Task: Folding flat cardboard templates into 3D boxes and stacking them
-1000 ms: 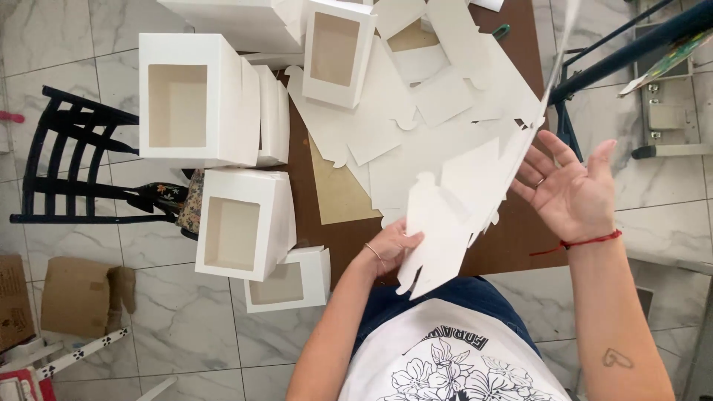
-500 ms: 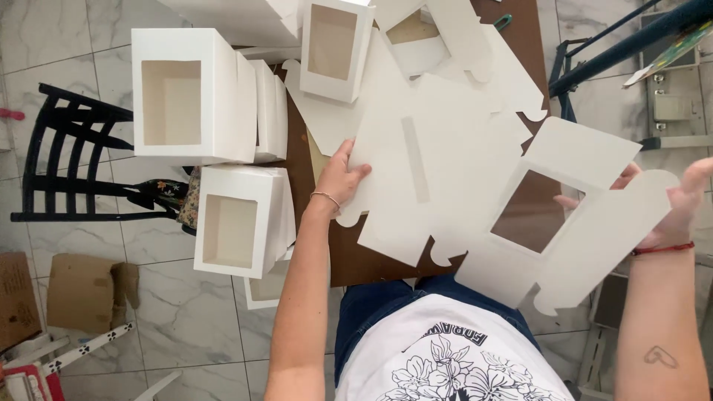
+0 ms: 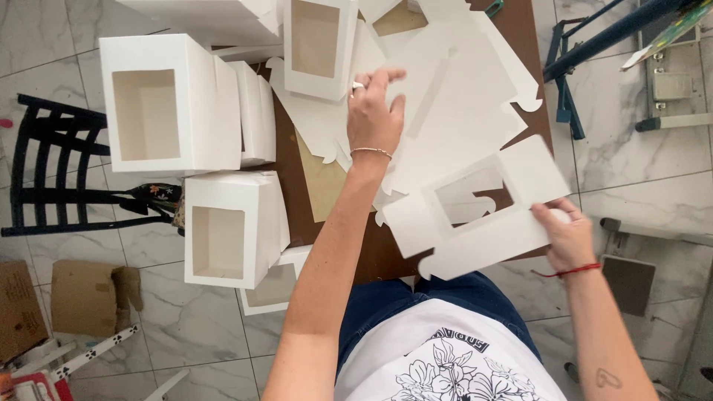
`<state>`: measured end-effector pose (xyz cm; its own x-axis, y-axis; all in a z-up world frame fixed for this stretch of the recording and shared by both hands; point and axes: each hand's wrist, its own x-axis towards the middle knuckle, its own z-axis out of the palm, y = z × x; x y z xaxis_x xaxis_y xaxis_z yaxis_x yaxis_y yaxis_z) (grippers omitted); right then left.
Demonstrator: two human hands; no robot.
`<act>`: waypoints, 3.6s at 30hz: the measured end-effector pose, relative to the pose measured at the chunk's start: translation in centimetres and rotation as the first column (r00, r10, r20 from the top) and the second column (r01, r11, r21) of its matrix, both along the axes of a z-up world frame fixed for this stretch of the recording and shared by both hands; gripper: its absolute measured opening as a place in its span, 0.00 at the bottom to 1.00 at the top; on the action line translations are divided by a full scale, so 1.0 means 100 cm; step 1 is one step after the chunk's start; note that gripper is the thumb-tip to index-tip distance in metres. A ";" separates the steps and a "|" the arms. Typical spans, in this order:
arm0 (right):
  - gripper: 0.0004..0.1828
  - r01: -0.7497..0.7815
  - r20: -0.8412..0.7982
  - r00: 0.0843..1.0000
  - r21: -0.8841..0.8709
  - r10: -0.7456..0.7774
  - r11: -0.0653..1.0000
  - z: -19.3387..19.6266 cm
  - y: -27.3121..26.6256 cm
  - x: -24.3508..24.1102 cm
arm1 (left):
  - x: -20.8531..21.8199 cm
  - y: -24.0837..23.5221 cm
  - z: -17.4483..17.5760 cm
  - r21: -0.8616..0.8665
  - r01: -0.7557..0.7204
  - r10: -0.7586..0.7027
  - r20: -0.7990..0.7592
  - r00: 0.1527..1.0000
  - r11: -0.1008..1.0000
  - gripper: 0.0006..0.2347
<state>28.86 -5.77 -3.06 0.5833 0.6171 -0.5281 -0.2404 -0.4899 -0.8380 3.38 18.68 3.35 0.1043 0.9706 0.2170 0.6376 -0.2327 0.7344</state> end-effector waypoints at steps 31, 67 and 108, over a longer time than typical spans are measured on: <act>0.13 -0.239 0.211 0.917 -0.388 0.338 0.890 -0.048 -0.003 -0.026 | 0.055 -0.065 -0.174 -0.315 -0.198 -0.028 -0.589 0.808 0.928 0.06; 0.13 -0.431 0.019 0.889 -0.303 0.458 0.850 -0.038 0.023 -0.005 | 0.065 -0.069 -0.162 -0.511 -0.323 0.096 -0.420 0.902 0.797 0.13; 0.17 -0.347 -0.414 0.874 -0.167 0.254 0.923 -0.001 0.037 0.016 | -0.029 -0.174 -0.073 -0.873 -0.265 0.704 0.118 0.700 0.409 0.24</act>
